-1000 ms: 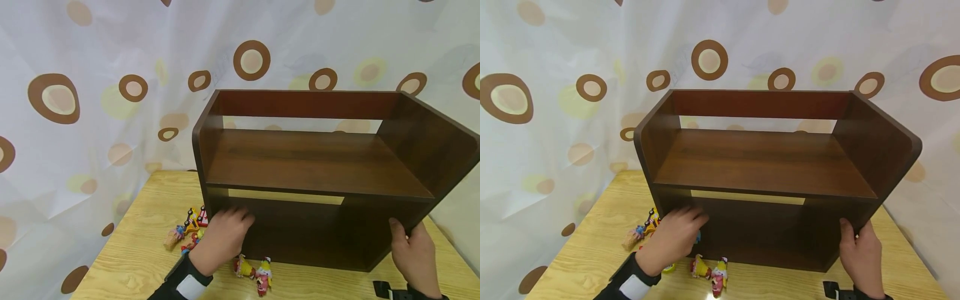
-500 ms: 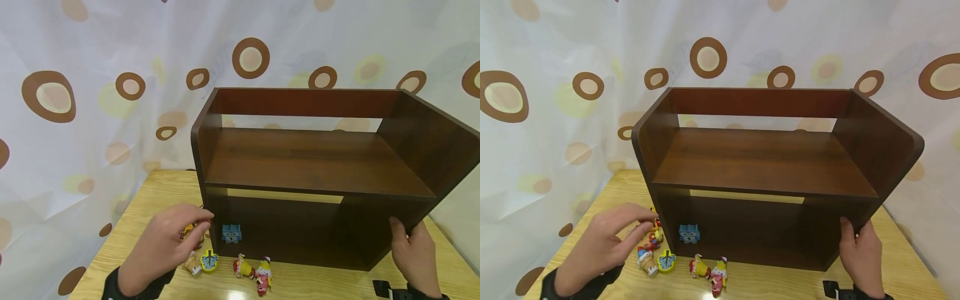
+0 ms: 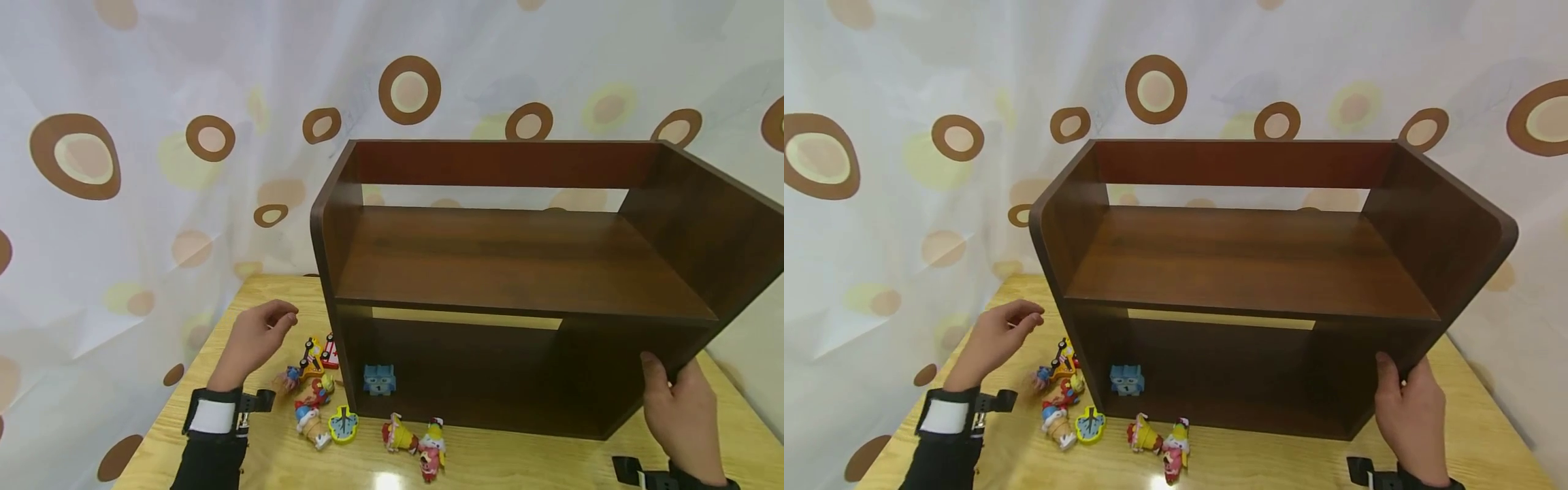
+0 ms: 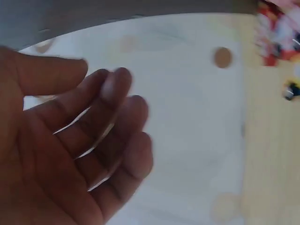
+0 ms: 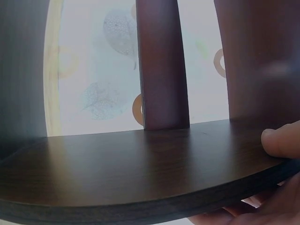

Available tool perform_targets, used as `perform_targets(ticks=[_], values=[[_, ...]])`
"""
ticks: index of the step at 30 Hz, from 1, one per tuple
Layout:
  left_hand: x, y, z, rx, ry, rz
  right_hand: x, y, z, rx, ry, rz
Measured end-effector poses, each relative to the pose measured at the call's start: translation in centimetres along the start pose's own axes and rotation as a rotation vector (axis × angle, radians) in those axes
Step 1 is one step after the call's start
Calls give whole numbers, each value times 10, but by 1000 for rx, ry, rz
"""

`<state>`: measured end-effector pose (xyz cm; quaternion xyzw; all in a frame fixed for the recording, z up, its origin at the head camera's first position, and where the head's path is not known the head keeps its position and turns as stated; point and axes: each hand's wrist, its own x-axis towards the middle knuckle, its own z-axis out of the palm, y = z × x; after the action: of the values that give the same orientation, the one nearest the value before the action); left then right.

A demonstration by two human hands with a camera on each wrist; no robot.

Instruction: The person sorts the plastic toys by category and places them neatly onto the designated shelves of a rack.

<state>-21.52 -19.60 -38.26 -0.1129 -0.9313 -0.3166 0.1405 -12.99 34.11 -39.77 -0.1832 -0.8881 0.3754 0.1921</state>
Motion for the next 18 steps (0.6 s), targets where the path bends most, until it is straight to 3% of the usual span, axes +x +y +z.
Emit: perform_targets(ticks=[5, 11, 18], values=[[20, -11, 27, 54, -171, 2, -1, 0, 0, 2, 5, 13], [48, -11, 59, 124, -296, 25, -2, 1, 0, 7, 21, 18], [62, -10, 73, 194, -396, -20, -1, 5, 0, 7, 32, 19]])
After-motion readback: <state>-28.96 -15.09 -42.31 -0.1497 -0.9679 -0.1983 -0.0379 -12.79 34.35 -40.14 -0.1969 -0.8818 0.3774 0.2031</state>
